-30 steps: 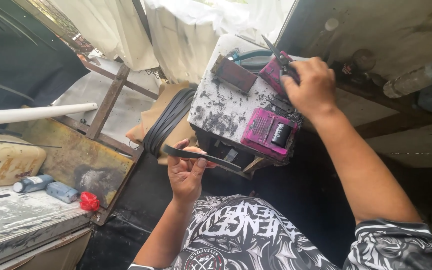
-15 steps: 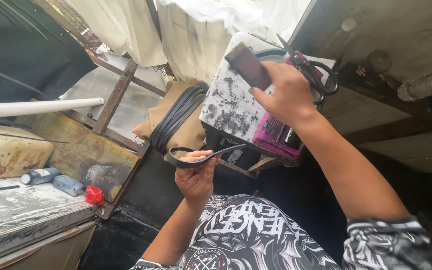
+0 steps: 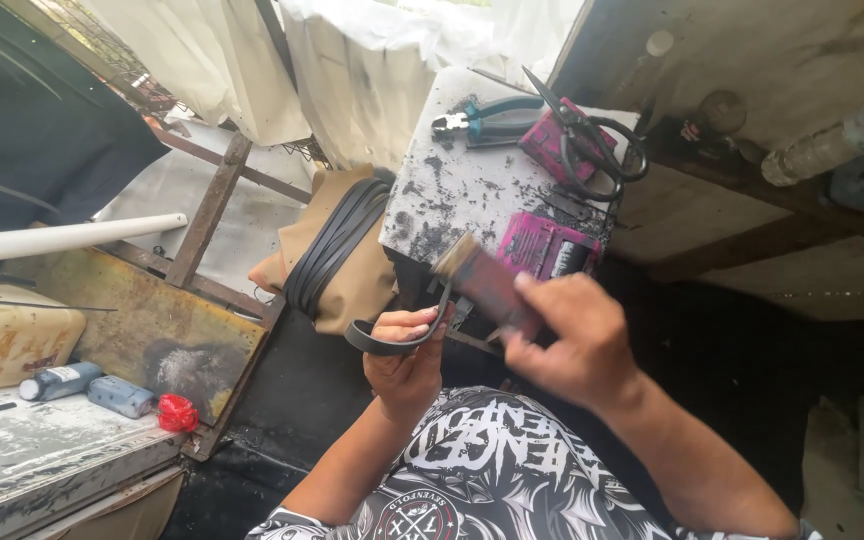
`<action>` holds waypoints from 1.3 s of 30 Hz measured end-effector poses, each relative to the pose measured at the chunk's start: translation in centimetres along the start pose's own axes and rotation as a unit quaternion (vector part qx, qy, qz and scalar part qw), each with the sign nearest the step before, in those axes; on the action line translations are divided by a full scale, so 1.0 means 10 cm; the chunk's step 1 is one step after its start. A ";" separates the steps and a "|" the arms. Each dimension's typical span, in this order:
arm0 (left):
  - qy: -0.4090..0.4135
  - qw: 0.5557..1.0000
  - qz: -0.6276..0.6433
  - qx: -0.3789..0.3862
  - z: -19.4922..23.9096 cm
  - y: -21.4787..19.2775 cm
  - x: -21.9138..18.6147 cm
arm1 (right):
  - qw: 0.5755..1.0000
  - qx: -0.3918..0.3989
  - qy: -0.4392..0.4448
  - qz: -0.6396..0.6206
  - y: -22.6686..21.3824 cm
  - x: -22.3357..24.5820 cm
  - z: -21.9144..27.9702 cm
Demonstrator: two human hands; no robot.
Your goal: Processing leather strips by running them through an edge-dyeing machine and hanging them to dry using clothespins.
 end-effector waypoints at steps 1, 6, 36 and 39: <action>-0.004 1.000 0.025 0.003 -0.05 0.06 -0.06 | 1.000 -0.011 -0.013 0.010 -0.04 -0.11 -0.03; -0.023 0.998 0.044 0.026 0.07 0.00 -0.01 | 0.999 0.033 -0.039 0.005 -0.12 0.02 0.04; -0.072 0.992 0.099 0.010 0.10 0.12 0.02 | 0.999 -0.040 -0.023 0.004 -0.10 0.01 0.16; -0.074 0.992 0.104 0.023 0.05 0.17 -0.06 | 0.999 -0.042 -0.025 0.006 -0.13 -0.09 0.15</action>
Point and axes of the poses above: each hand's wrist, its own z-axis away from the middle knuckle, its own y-axis out of the palm, x = y × z, the point moved 1 cm from there along -z, towards the middle knuckle, and after that the axes turned 2 degrees about y, right-handed, at the moved point
